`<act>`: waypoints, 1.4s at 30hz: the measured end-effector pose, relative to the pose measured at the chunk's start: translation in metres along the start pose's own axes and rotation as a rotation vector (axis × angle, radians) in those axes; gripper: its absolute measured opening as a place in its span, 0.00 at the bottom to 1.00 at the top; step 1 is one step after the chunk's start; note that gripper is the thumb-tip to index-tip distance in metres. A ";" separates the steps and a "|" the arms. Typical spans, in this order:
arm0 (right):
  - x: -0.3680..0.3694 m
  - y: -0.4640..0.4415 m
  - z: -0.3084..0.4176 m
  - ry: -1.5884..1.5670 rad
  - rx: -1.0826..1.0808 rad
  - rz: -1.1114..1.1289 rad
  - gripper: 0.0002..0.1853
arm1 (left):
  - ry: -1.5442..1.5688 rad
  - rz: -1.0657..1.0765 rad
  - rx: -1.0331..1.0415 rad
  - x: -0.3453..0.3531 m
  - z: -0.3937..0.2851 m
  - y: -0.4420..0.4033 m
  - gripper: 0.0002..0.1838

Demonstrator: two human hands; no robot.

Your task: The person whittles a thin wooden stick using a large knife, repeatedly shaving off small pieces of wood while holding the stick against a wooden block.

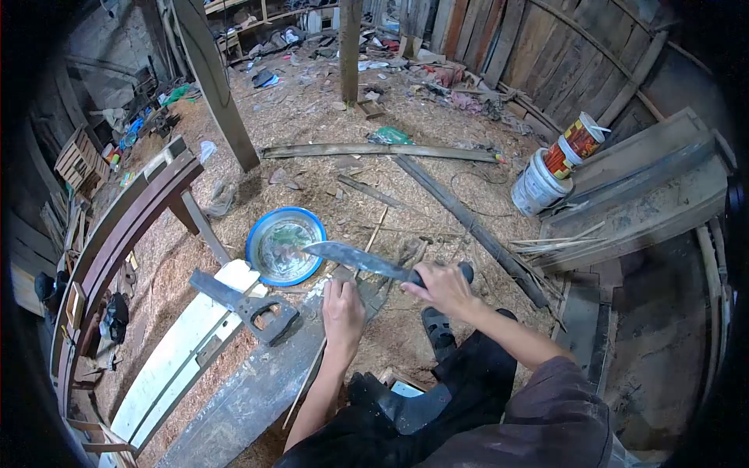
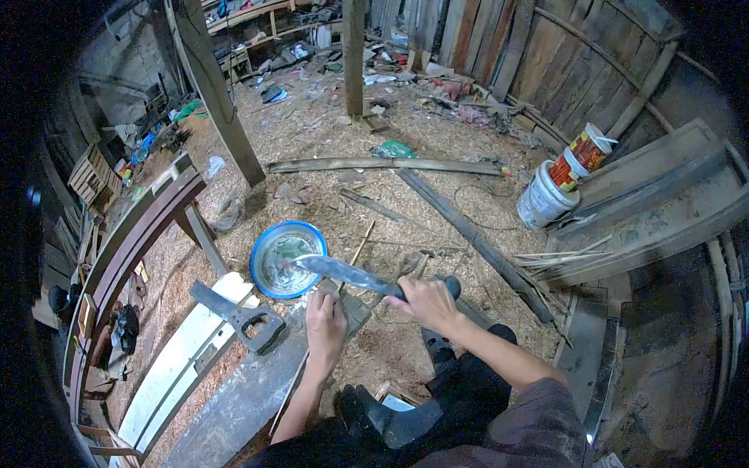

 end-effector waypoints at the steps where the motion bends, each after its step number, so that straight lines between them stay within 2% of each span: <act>1: -0.003 0.001 0.009 0.003 0.003 -0.002 0.29 | 0.003 0.000 0.003 0.001 0.000 -0.001 0.08; 3: 0.006 0.002 0.021 0.039 0.043 0.157 0.28 | 0.060 -0.032 0.033 0.000 -0.001 -0.001 0.08; 4: 0.008 0.001 0.023 0.033 0.014 0.160 0.28 | 0.059 -0.023 0.030 0.001 0.000 -0.001 0.08; 8: 0.045 -0.007 -0.042 0.086 0.051 0.167 0.29 | -0.006 0.015 -0.004 0.001 0.001 0.006 0.06; 10: 0.011 -0.022 -0.072 0.193 0.273 -0.130 0.30 | -0.020 0.008 -0.017 0.003 0.002 0.001 0.06; 11: 0.008 -0.018 -0.072 0.195 0.273 -0.132 0.30 | -0.018 0.007 -0.014 0.002 0.001 0.002 0.06; 13: 0.012 -0.013 -0.046 0.043 0.275 0.227 0.32 | -0.008 0.004 -0.008 -0.001 -0.003 -0.001 0.07; 14: 0.011 -0.006 -0.027 0.101 0.144 0.106 0.33 | -0.006 0.005 -0.004 0.001 -0.004 -0.001 0.07; 15: 0.013 0.001 -0.018 0.099 0.147 0.104 0.33 | 0.009 -0.010 0.009 0.000 -0.004 -0.001 0.08; 17: 0.013 0.004 0.006 0.021 0.024 0.030 0.32 | 0.014 -0.026 0.028 -0.001 -0.002 -0.001 0.08; 19: 0.016 -0.001 -0.006 0.008 0.037 0.071 0.29 | 0.039 -0.041 0.056 -0.001 -0.002 0.000 0.09; 21: 0.031 -0.007 -0.061 -0.109 0.276 0.102 0.30 | -0.021 0.022 -0.006 0.001 0.001 0.007 0.09; 22: 0.010 -0.018 -0.065 0.108 0.211 -0.170 0.31 | -0.024 0.009 0.004 0.000 0.000 0.007 0.08; 23: 0.009 -0.021 -0.068 0.117 0.196 -0.182 0.31 | -0.023 -0.016 0.020 0.000 -0.002 0.001 0.08; 25: 0.012 -0.017 -0.059 -0.049 0.346 0.036 0.33 | -0.003 -0.016 0.015 0.000 -0.002 -0.001 0.07; 27: 0.015 -0.004 -0.031 -0.033 0.291 0.108 0.33 | 0.009 0.012 -0.001 0.001 0.000 0.000 0.07; 29: 0.014 0.004 0.008 0.105 -0.009 -0.003 0.35 | 0.023 -0.008 0.011 0.001 -0.001 -0.001 0.07; 31: 0.022 -0.003 -0.007 0.043 0.031 0.072 0.36 | 0.032 -0.021 0.016 0.000 -0.001 0.000 0.06; 33: 0.031 -0.015 -0.052 -0.119 0.275 0.083 0.37 | -0.010 -0.013 0.020 -0.001 -0.003 0.002 0.06; 34: 0.020 -0.021 -0.066 0.024 0.359 0.024 0.37 | -0.006 -0.002 0.015 0.000 -0.003 0.002 0.06; 37: 0.024 -0.019 -0.045 -0.058 0.339 0.076 0.37 | 0.008 -0.006 0.007 0.002 0.000 0.002 0.06; 38: 0.028 -0.011 -0.021 0.045 0.200 0.138 0.36 | 0.014 0.000 0.006 0.004 0.000 0.004 0.06; 39: 0.022 -0.007 -0.015 0.048 0.203 0.139 0.36 | 0.035 -0.024 0.018 0.002 -0.002 0.003 0.05; 41: 0.018 -0.007 0.006 0.109 0.073 0.125 0.34 | 0.049 -0.052 0.023 0.001 0.001 0.002 0.05; 42: 0.024 -0.008 -0.006 0.044 0.117 0.117 0.34 | 0.039 -0.042 0.024 0.002 0.002 0.002 0.05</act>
Point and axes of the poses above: each hand's wrist, its own y-axis away from the middle knuckle, its own x-axis out of the palm, z = x × y, the point moved 8 cm from there along -y, towards the middle knuckle, and after that the axes turned 1 degree about -z, right-handed, at the moved point
